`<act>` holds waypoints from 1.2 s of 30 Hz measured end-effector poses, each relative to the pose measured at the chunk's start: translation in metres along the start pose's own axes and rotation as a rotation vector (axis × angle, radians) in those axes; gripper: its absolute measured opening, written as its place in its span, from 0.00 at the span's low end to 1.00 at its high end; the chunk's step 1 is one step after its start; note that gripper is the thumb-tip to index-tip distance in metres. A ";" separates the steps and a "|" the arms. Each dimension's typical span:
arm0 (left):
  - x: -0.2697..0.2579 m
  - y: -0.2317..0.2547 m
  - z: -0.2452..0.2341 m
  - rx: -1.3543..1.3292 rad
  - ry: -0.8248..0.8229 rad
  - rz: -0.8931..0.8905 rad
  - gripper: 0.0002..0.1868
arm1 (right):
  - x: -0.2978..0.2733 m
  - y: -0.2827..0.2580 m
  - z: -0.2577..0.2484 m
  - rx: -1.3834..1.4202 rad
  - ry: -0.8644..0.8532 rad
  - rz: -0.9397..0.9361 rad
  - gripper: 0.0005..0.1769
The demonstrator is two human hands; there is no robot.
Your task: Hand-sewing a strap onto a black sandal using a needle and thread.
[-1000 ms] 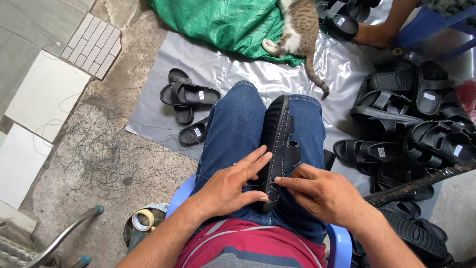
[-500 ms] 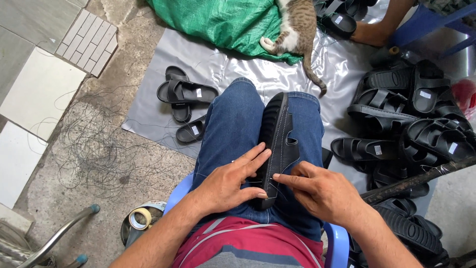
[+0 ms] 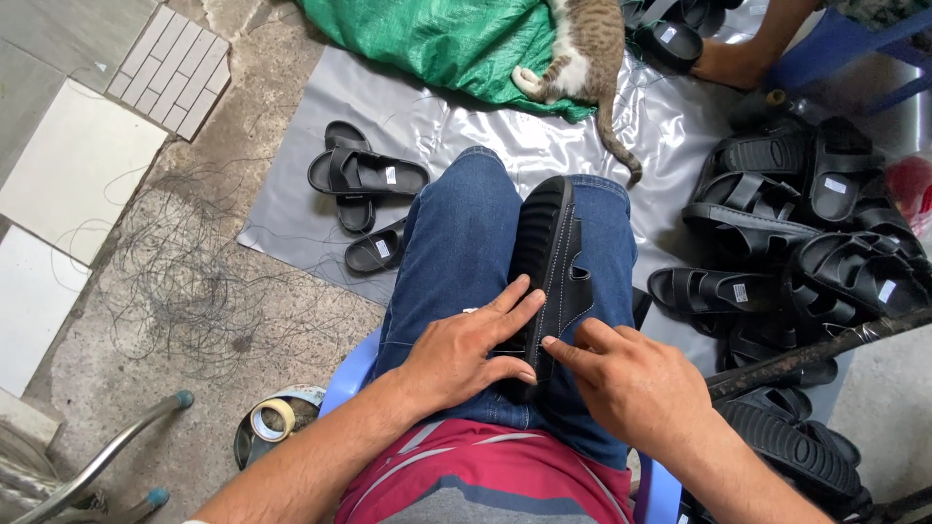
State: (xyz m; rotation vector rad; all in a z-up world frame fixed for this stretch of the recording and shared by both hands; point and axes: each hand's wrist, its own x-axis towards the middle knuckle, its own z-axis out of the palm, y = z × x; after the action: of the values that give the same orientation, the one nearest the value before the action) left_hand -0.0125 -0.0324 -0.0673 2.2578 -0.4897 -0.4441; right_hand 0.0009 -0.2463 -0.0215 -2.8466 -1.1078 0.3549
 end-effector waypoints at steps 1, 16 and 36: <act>0.000 0.000 0.000 -0.002 0.005 -0.007 0.42 | -0.001 0.003 0.006 0.000 -0.002 -0.008 0.20; -0.001 -0.009 -0.005 -0.151 -0.001 0.054 0.41 | 0.004 0.010 0.035 0.625 0.346 -0.083 0.17; -0.031 0.001 -0.036 -0.002 -0.176 -0.178 0.07 | -0.006 0.000 0.013 0.321 0.362 -0.080 0.15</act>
State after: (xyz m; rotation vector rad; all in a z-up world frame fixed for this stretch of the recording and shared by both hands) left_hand -0.0230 0.0033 -0.0386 2.2803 -0.3775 -0.7387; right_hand -0.0064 -0.2512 -0.0325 -2.4491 -0.9855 0.0056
